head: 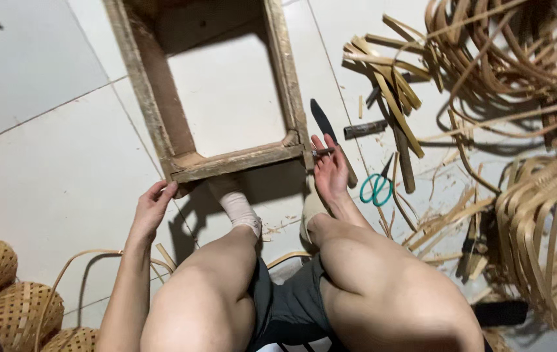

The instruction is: The person assembles a rectangular woven basket by fitting a woven liner into a wooden frame. They use a hammer to tap the frame edges and adjust the fit, then remove the liner and inspect the empty frame.

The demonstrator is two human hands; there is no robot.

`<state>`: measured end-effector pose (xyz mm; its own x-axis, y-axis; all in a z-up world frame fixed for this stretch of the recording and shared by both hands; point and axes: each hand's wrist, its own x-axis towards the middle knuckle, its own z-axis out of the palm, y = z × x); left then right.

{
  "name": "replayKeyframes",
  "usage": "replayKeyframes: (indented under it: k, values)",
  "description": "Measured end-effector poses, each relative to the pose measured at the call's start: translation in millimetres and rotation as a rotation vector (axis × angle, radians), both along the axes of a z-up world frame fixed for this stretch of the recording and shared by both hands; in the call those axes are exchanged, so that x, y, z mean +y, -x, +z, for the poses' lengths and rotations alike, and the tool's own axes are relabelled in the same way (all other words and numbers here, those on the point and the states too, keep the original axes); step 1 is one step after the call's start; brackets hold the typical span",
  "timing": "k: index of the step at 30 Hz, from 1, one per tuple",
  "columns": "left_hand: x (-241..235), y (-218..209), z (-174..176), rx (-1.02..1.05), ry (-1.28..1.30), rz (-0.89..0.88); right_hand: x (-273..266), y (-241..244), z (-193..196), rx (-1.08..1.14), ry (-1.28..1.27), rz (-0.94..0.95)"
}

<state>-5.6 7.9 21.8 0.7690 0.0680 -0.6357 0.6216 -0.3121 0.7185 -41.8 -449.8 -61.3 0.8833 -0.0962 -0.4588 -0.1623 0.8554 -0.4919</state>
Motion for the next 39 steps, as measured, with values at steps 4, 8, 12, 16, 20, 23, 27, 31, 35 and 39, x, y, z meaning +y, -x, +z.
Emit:
replayKeyframes:
  k: [4, 8, 12, 16, 20, 23, 27, 31, 35, 39]
  values:
    - [-3.4, 4.0, 1.9, 0.009, 0.001, -0.007, 1.5, 2.4, 15.9, 0.036, 0.014, 0.011]
    - [-3.4, 7.1, 3.3, -0.003, -0.005, -0.018, 1.1, 8.0, 14.6, 0.038, 0.006, 0.008]
    - [-5.0, 4.2, -1.2, -0.041, 0.013, -0.021, -3.5, 3.6, 7.8, 0.052, 0.041, 0.033]
    - [-3.4, 7.5, -2.8, -0.021, -0.041, -0.018, -3.8, 8.5, 3.1, 0.073, 0.058, 0.048]
    - [-6.9, 7.9, 0.6, -0.059, 0.013, -0.008, -8.0, 9.5, 1.5, 0.04, 0.093, 0.04]
    - [-8.8, 5.6, 8.2, -0.045, -0.044, -0.019, -10.3, 1.5, 1.0, 0.021, 0.099, 0.036]
    - [-9.2, 5.5, 11.6, -0.029, -0.039, -0.002, -13.5, 3.8, -7.8, 0.04, 0.095, 0.037]
    - [-11.7, 4.3, 7.4, -0.043, -0.034, -0.001, -16.8, 24.5, -19.7, 0.11, 0.095, -0.017]
    - [-8.5, 5.7, 4.3, -0.051, -0.042, -0.001, -12.9, 44.8, -24.0, 0.288, 0.099, -0.129]
    - [-7.8, 5.4, 0.9, -0.033, -0.051, -0.007, -15.1, 35.3, -22.6, 0.206, 0.12, -0.067]
